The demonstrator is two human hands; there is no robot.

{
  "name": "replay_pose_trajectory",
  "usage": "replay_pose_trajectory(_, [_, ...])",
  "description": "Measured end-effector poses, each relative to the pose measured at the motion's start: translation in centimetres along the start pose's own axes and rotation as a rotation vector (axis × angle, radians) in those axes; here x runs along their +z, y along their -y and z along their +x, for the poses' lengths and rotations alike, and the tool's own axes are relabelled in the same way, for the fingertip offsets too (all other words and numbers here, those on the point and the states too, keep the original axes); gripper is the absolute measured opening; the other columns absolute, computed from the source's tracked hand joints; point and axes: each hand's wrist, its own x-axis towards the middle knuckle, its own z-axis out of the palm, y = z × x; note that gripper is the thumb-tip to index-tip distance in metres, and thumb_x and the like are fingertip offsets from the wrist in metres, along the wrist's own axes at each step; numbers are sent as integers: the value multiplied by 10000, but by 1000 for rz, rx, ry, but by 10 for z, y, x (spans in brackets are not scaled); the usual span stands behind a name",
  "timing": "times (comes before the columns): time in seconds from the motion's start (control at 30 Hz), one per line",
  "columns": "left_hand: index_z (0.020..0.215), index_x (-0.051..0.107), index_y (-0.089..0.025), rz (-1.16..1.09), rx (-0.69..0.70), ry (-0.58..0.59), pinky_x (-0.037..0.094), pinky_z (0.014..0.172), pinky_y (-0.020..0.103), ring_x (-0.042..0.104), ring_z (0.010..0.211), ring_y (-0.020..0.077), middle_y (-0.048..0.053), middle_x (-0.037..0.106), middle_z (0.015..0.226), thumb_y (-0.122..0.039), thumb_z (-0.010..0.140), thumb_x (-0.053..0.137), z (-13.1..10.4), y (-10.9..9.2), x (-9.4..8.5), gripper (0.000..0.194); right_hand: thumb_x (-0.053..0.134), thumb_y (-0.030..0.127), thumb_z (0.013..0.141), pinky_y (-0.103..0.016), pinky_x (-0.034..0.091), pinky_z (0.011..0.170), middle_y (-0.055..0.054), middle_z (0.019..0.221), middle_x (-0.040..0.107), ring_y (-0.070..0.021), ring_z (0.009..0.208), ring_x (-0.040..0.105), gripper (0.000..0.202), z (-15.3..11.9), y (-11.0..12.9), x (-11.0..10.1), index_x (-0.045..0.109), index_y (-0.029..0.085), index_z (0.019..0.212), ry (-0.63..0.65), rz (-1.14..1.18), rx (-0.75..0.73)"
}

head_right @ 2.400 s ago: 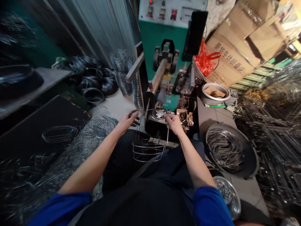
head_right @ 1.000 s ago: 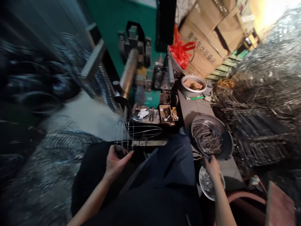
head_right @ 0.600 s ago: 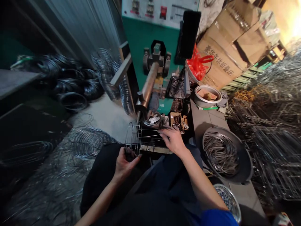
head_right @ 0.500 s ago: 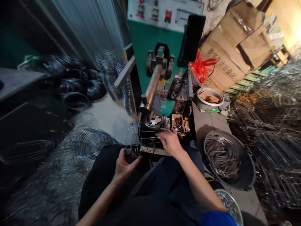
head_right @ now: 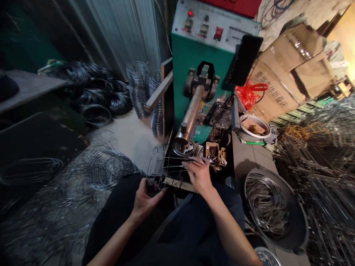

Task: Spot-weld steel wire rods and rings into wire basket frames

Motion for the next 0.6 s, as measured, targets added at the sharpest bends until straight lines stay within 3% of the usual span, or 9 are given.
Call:
replay_pose_trajectory(0.37, [820, 404, -232, 10, 21, -43, 468, 596, 243, 546, 601, 131, -47, 554, 689, -430, 759, 772, 19, -11, -6, 422, 570, 213, 1002, -436, 401, 976, -29, 1042, 761, -241, 1134, 636, 238, 21, 1, 5, 741, 304, 1140, -48, 47, -5])
replay_pose_trajectory(0.6, [828, 417, -230, 10, -1, -48, 476, 608, 244, 541, 595, 127, -57, 558, 679, -441, 754, 771, 27, -7, -4, 418, 563, 216, 1006, -441, 354, 967, -30, 1050, 763, -245, 1121, 645, 207, 27, 0, 11, 747, 288, 1068, -60, -15, 12])
